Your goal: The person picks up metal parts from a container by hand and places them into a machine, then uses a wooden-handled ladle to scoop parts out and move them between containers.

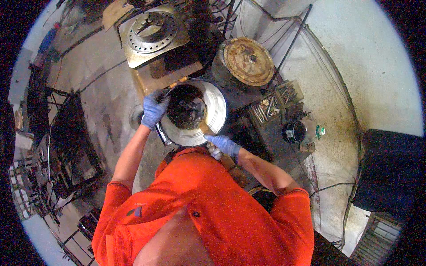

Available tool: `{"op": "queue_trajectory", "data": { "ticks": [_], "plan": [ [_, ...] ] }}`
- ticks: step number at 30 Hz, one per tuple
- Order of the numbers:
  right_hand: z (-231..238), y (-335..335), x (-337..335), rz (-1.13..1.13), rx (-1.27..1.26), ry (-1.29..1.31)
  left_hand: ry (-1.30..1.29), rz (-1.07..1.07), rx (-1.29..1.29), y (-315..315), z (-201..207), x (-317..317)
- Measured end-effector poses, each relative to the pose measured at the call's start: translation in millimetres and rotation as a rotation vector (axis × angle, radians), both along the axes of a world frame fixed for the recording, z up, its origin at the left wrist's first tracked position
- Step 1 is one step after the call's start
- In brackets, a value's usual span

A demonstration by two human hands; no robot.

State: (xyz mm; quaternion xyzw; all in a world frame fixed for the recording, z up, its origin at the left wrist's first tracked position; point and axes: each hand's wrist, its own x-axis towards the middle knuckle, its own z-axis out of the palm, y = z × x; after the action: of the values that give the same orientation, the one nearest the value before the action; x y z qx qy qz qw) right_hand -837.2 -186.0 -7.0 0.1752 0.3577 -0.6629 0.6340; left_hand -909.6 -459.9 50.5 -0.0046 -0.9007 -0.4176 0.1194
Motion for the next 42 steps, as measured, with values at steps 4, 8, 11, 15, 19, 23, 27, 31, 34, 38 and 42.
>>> {"op": "queue_trajectory", "data": {
  "ticks": [4,8,11,15,19,23,27,31,34,38,42],
  "plan": [
    [-18,6,-8,-0.113,-0.217,-0.511,-0.010,-0.013,0.011,0,-6,0],
    [-9,16,-23,-0.143,-0.107,-0.373,-0.027,-0.032,0.048,0,5,3],
    [10,15,-26,-0.076,0.114,-0.089,-0.012,-0.013,0.094,-1,4,6],
    [20,13,-10,-0.025,0.219,0.179,0.013,0.005,-0.014,0,2,7],
    [7,9,8,-0.042,0.245,0.288,0.035,-0.019,-0.076,1,3,4],
    [-1,8,13,-0.014,0.166,0.244,-0.003,-0.050,-0.027,-1,-2,-1],
    [10,5,5,-0.038,0.057,0.002,-0.005,-0.045,0.031,-1,-3,-2],
    [-24,10,0,-0.031,-0.145,-0.247,0.059,-0.046,-0.052,4,-4,-8],
    [-27,14,-3,-0.078,-0.225,-0.258,0.074,-0.024,0.003,2,-4,-5],
    [9,9,-17,-0.172,-0.088,-0.281,0.061,0.034,-0.003,-12,-9,-2],
    [8,10,-26,-0.048,0.037,-0.167,0.084,0.045,0.003,-14,-2,3]
  ]
}}
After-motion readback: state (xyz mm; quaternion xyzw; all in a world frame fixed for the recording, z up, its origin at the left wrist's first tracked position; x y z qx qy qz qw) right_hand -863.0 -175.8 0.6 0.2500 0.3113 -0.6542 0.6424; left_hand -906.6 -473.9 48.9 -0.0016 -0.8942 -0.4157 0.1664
